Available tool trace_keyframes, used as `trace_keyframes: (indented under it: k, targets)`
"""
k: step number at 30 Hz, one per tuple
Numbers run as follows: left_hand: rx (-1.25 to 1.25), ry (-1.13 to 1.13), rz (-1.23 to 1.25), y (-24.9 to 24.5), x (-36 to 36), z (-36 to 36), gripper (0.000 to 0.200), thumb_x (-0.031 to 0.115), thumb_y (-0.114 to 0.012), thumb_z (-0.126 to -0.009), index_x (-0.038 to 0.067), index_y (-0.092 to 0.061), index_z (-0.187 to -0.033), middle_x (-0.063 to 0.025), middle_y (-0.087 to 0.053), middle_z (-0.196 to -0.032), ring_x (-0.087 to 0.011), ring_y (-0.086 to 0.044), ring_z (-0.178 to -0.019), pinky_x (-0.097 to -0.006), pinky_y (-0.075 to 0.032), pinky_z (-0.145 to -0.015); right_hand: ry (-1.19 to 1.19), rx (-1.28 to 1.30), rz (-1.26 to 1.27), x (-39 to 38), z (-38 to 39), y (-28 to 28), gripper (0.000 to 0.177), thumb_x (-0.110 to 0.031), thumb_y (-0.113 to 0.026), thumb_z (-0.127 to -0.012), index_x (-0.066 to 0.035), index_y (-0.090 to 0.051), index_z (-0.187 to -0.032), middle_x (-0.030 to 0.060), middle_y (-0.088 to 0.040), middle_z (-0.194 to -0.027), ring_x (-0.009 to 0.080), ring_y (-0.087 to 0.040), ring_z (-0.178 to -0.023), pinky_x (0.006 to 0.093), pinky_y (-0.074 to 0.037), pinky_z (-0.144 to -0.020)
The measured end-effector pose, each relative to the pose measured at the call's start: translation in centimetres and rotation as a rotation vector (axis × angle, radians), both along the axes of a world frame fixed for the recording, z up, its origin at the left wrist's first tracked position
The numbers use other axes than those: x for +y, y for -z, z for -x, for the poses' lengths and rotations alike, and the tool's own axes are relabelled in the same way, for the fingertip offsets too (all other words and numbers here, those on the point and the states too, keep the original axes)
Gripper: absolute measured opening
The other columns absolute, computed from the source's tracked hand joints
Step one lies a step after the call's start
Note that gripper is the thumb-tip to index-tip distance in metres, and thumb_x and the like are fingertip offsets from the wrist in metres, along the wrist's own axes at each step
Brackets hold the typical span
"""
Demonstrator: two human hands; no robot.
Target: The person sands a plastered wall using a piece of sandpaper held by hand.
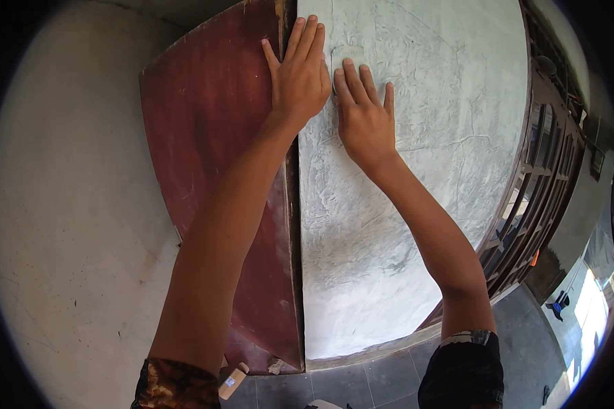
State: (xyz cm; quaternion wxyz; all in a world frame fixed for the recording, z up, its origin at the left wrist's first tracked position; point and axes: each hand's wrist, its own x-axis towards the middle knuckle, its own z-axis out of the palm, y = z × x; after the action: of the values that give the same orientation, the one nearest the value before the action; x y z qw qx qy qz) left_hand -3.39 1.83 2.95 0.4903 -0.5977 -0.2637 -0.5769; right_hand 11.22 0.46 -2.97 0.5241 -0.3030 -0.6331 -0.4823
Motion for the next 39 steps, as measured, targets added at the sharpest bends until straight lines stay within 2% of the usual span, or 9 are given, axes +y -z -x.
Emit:
trace_keyframes:
  k: [8, 12, 14, 17, 18, 20, 26, 33, 39]
  targets:
    - [0.015, -0.001, -0.019, -0.3, 0.1, 0.1, 0.050, 0.012, -0.049, -0.100, 0.003, -0.050, -0.150, -0.0075, -0.040, -0.164, -0.0237, -0.029, -0.156, -0.0764, -0.010, -0.118, 0.013, 0.071, -0.126, 0.9, 0.1, -8.2, 0.043, -0.020, -0.053, -0.105, -0.011, -0.052, -0.147, 0.0073, -0.050, -0.157, 0.0312, -0.046, -0.146, 0.0699, -0.034, -0.114]
    - [-0.004, -0.004, -0.018, 0.0, -0.2, 0.0, 0.051, 0.013, -0.048, -0.100, 0.004, -0.049, -0.151, -0.0078, -0.039, -0.165, -0.0239, -0.029, -0.156, -0.0758, -0.013, -0.118, 0.043, -0.001, -0.029, 0.0, 0.6, -1.6, 0.047, -0.018, -0.057, -0.100, -0.005, -0.055, -0.145, 0.0107, -0.052, -0.155, 0.0335, -0.047, -0.145, 0.0734, -0.034, -0.111]
    - [-0.007, -0.010, 0.125, -0.4, -0.9, 0.0, 0.054, 0.013, -0.041, -0.103, -0.004, -0.040, -0.154, -0.0175, -0.033, -0.167, -0.0311, -0.022, -0.158, -0.0689, -0.003, -0.122, 0.046, -0.022, -0.046, 0.0, 0.4, -1.0, 0.045, -0.017, -0.055, -0.100, -0.005, -0.055, -0.144, 0.0109, -0.052, -0.155, 0.0335, -0.047, -0.145, 0.0734, -0.034, -0.111]
    - [0.010, -0.032, 0.088, -0.1, -0.5, 0.2, 0.054, 0.014, -0.041, -0.103, -0.004, -0.040, -0.154, -0.0172, -0.032, -0.168, -0.0309, -0.022, -0.158, -0.0687, -0.003, -0.122, -0.016, 0.009, -0.158, 0.5, 0.3, -6.7, 0.045, -0.013, -0.054, -0.099, -0.003, -0.056, -0.143, 0.0125, -0.052, -0.154, 0.0349, -0.048, -0.143, 0.0729, -0.035, -0.110]
    - [0.009, -0.039, 0.091, -0.2, -0.5, 0.2, 0.054, 0.014, -0.041, -0.103, -0.004, -0.040, -0.154, -0.0172, -0.032, -0.168, -0.0309, -0.022, -0.158, -0.0687, -0.003, -0.122, -0.031, 0.012, -0.134, 0.0, 0.4, -8.4, 0.042, -0.020, -0.055, -0.104, -0.010, -0.054, -0.145, 0.0075, -0.052, -0.155, 0.0322, -0.047, -0.145, 0.0720, -0.035, -0.111]
    - [0.008, -0.063, 0.103, -0.2, -0.5, 0.1, 0.054, 0.015, -0.040, -0.104, -0.004, -0.040, -0.154, -0.0172, -0.030, -0.168, -0.0305, -0.021, -0.159, -0.0687, -0.003, -0.122, -0.059, 0.029, 0.001, 0.3, 0.7, -9.7, 0.049, -0.013, -0.049, -0.101, 0.000, -0.049, -0.149, 0.0211, -0.042, -0.161, 0.0391, -0.038, -0.149, 0.0678, -0.028, -0.118]
    - [0.038, -0.102, 0.068, -0.8, -1.2, 0.3, 0.053, 0.016, -0.040, -0.104, -0.004, -0.041, -0.154, -0.0181, -0.031, -0.167, -0.0305, -0.022, -0.158, -0.0688, -0.004, -0.122, -0.005, -0.089, -0.063, -0.3, -0.2, -0.5, 0.043, -0.012, -0.053, -0.099, -0.001, -0.058, -0.141, 0.0155, -0.052, -0.153, 0.0368, -0.049, -0.142, 0.0729, -0.035, -0.110]
    - [0.046, -0.179, 0.020, -0.6, -1.7, 0.4, 0.053, 0.014, -0.041, -0.103, -0.005, -0.042, -0.152, -0.0186, -0.032, -0.166, -0.0313, -0.025, -0.157, -0.0679, -0.008, -0.122, -0.054, -0.051, -0.115, 0.4, -0.5, -7.9, 0.042, -0.016, -0.050, -0.103, -0.005, -0.054, -0.143, 0.0117, -0.050, -0.155, 0.0340, -0.043, -0.147, 0.0725, -0.033, -0.112]
    - [0.007, -0.131, 0.072, -0.4, -1.3, 0.1, 0.053, 0.012, -0.041, -0.102, -0.006, -0.042, -0.152, -0.0192, -0.033, -0.166, -0.0312, -0.025, -0.157, -0.0677, -0.009, -0.122, 0.005, -0.127, -0.065, 0.1, -1.4, -2.0, 0.046, -0.012, -0.053, -0.098, -0.002, -0.056, -0.143, 0.0142, -0.053, -0.153, 0.0354, -0.046, -0.145, 0.0722, -0.034, -0.111]
